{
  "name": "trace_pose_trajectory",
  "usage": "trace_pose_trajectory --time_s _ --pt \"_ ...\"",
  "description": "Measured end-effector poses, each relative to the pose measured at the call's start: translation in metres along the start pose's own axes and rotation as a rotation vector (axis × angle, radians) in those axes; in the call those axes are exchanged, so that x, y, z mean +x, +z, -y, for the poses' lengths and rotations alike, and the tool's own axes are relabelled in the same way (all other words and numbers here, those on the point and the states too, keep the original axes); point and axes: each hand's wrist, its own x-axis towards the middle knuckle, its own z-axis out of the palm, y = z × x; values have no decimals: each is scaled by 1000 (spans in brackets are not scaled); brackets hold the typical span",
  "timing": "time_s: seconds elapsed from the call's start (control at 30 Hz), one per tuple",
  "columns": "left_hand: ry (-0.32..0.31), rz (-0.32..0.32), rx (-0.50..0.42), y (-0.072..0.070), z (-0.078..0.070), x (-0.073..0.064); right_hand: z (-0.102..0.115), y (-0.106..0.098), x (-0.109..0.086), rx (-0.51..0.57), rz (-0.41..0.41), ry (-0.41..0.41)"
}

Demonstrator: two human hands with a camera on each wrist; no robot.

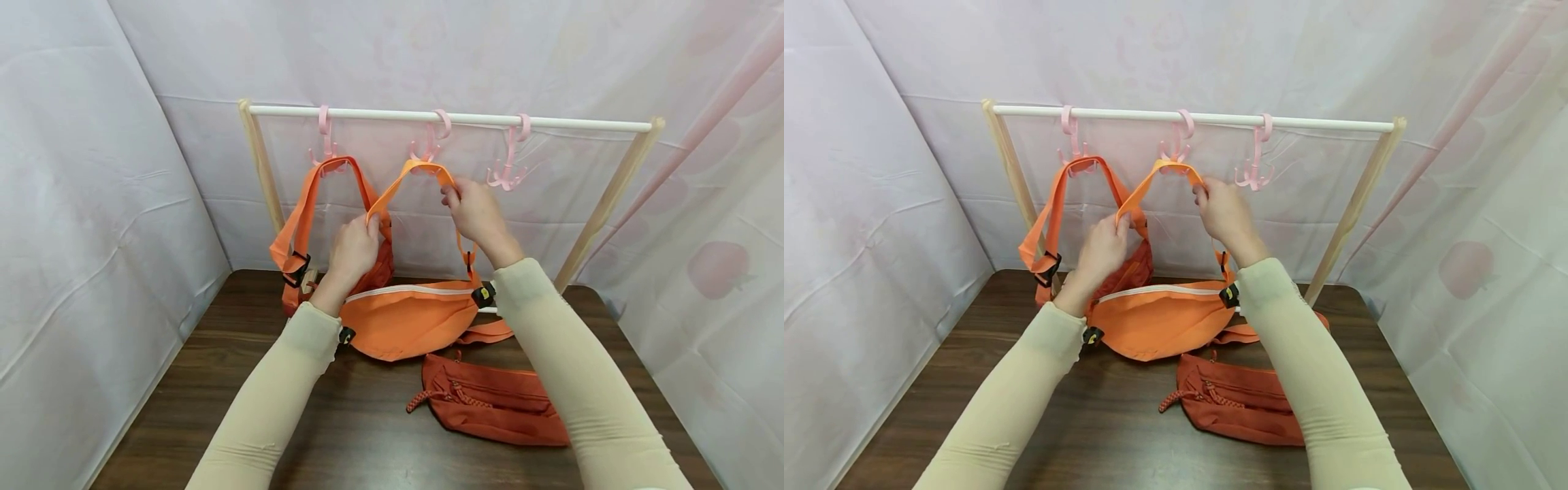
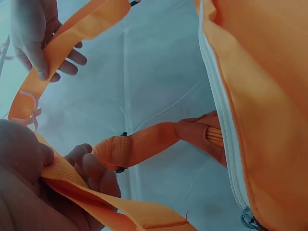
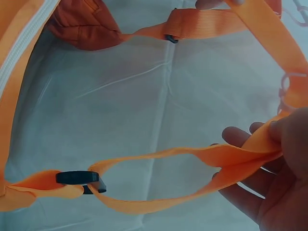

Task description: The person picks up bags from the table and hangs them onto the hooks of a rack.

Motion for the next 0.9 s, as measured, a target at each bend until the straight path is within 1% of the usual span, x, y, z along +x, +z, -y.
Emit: trace_pose_trajectory --time_s 0.3,0.43,0.67,0.77,0.9 --pt "9 26 -7 4 5 -2 -4 10 3 -24 44 27" --pt "13 32 -14 5 8 -5 -11 13 1 -40 56 17" --pt "-7 58 -16 10 14 -11 -27 21 -6 -53 63 23" --pt "-11 66 -16 11 15 -13 -33 22 -7 -84 66 29" --pt "-19 71 -10 11 18 -15 -39 22 -9 -154 102 38"
